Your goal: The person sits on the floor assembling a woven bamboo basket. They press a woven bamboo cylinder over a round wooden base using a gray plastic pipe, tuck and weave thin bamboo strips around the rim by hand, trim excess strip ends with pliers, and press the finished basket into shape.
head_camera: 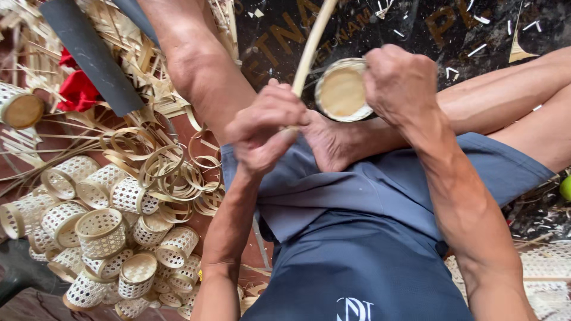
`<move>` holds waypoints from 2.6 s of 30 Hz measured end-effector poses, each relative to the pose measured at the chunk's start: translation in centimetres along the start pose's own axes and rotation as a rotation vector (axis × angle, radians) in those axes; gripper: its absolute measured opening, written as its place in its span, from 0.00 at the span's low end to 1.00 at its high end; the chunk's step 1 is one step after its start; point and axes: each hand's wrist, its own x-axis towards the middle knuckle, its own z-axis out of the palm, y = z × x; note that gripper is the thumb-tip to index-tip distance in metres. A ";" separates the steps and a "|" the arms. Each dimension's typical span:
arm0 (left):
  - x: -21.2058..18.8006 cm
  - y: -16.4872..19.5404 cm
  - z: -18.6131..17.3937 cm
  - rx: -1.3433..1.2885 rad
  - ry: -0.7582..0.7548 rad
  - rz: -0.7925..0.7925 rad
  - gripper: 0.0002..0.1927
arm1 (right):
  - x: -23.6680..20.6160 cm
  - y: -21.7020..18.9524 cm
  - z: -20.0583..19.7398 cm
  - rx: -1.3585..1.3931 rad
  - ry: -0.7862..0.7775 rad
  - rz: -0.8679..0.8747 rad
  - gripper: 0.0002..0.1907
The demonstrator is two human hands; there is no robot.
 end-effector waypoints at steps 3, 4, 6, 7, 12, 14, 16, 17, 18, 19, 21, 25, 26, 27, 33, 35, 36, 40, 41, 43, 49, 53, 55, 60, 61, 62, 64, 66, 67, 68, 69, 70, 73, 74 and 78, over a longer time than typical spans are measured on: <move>0.5 1.0 0.3 0.011 -0.057 0.115 0.07 | -2.4 -0.1 -1.7 -0.099 -0.010 0.125 0.07; 0.5 1.2 0.9 0.057 -0.115 0.116 0.07 | -2.6 -0.1 -2.5 -0.038 -0.006 0.116 0.10; 0.7 1.4 1.5 0.025 -0.231 0.070 0.07 | -2.9 0.3 -4.7 0.064 0.096 0.062 0.12; 0.8 1.6 1.5 -0.048 -0.288 0.035 0.07 | -3.0 0.8 -5.9 0.107 0.203 0.004 0.10; 1.2 1.6 -0.5 -0.363 -0.422 -0.090 0.05 | -4.8 2.9 -8.8 1.211 0.178 0.112 0.21; 1.1 1.6 -1.3 -0.519 -0.439 -0.113 0.05 | -5.9 3.4 -8.4 1.284 0.152 0.021 0.19; 1.2 2.0 -1.8 -0.615 -0.393 -0.062 0.05 | -6.6 4.0 -7.7 1.307 0.181 0.030 0.18; 1.2 2.2 -1.9 -0.662 -0.369 -0.033 0.05 | -6.7 4.3 -7.3 1.308 0.216 0.086 0.18; 1.2 2.6 -2.1 -0.677 -0.337 -0.041 0.05 | -6.9 4.7 -6.9 1.310 0.247 0.145 0.18; 1.2 3.0 -2.1 -0.692 -0.306 -0.049 0.06 | -7.1 4.9 -6.5 1.310 0.280 0.205 0.19; 1.4 3.3 -2.1 -0.703 -0.305 -0.065 0.07 | -7.7 5.2 -6.0 1.361 0.323 0.304 0.19; 1.8 2.7 -2.1 -0.725 -0.361 -0.103 0.07 | -8.6 4.4 -7.0 1.654 0.266 0.378 0.21; 2.0 2.5 -2.3 -0.736 -0.375 -0.092 0.07 | -8.3 4.1 -7.8 1.663 0.247 0.304 0.20; 2.0 2.5 -2.5 -0.654 -0.404 -0.091 0.06 | -7.9 3.7 -8.8 1.580 0.187 0.193 0.19; 0.4 1.4 -1.3 0.299 -0.757 0.002 0.12 | -5.1 -0.8 -11.1 0.581 -0.134 -0.341 0.12; 0.1 -1.1 0.1 0.545 -0.805 0.232 0.18 | -4.8 -2.4 -8.9 0.361 -0.153 -0.437 0.07; -0.2 -2.0 0.0 0.637 -0.810 0.269 0.17 | -4.8 -2.8 -7.8 0.286 -0.143 -0.446 0.07; -1.5 -4.6 0.2 0.860 -0.812 0.400 0.17 | -5.3 -2.8 -5.2 0.141 -0.105 -0.449 0.09; -1.6 -4.8 0.1 0.889 -0.808 0.427 0.18 | -5.3 -2.8 -4.9 0.124 -0.109 -0.450 0.09; -1.9 -4.9 0.0 0.902 -0.789 0.435 0.18 | -5.2 -2.7 -4.8 0.092 -0.120 -0.447 0.09; -1.8 -5.0 0.1 0.927 -0.765 0.442 0.18 | -4.8 -3.0 -4.6 0.054 -0.100 -0.497 0.11; -1.7 -4.8 0.6 0.927 -0.706 0.415 0.17 | -4.9 -2.5 -4.1 0.053 -0.089 -0.520 0.11; -1.8 -4.6 1.7 0.971 -0.602 0.323 0.15 | -4.9 -2.3 -4.0 0.053 -0.081 -0.544 0.12; -2.3 -5.4 4.9 0.991 -0.439 0.025 0.09 | -4.6 -1.9 -4.2 0.065 -0.121 -0.554 0.12; -2.4 -5.6 5.0 0.978 -0.432 0.003 0.09 | -4.5 -1.8 -4.3 0.071 -0.115 -0.559 0.12; -2.5 -5.8 4.9 0.965 -0.427 -0.021 0.08 | -4.4 -1.7 -4.3 0.068 -0.113 -0.568 0.12; -2.6 -6.1 4.3 0.948 -0.494 -0.078 0.07 | -4.2 -1.4 -4.3 0.069 -0.111 -0.585 0.13; -2.5 -6.3 3.8 0.957 -0.564 -0.124 0.06 | -4.1 -1.2 -4.1 0.097 -0.114 -0.594 0.11; -2.3 -6.3 3.6 0.972 -0.602 -0.143 0.06 | -4.2 -1.2 -4.1 0.111 -0.113 -0.601 0.10; -2.2 -6.2 3.5 0.982 -0.644 -0.159 0.05 | -4.1 -1.1 -4.0 0.114 -0.116 -0.602 0.11; -2.1 -6.0 3.4 0.964 -0.642 -0.148 0.06 | -4.2 -1.1 -4.0 0.116 -0.121 -0.599 0.11; -2.0 -5.8 3.3 0.942 -0.640 -0.137 0.06 | -4.2 -1.0 -3.9 0.116 -0.128 -0.596 0.12; -1.9 -5.2 2.7 0.932 -0.629 -0.067 0.06 | -4.2 -0.8 -3.9 0.141 -0.123 -0.587 0.13; -1.9 -5.1 2.4 0.940 -0.622 -0.037 0.07 | -4.1 -0.7 -4.0 0.141 -0.130 -0.583 0.13; -2.1 -5.3 1.6 0.914 -0.629 0.018 0.08 | -3.8 -0.4 -4.2 0.136 -0.182 -0.577 0.12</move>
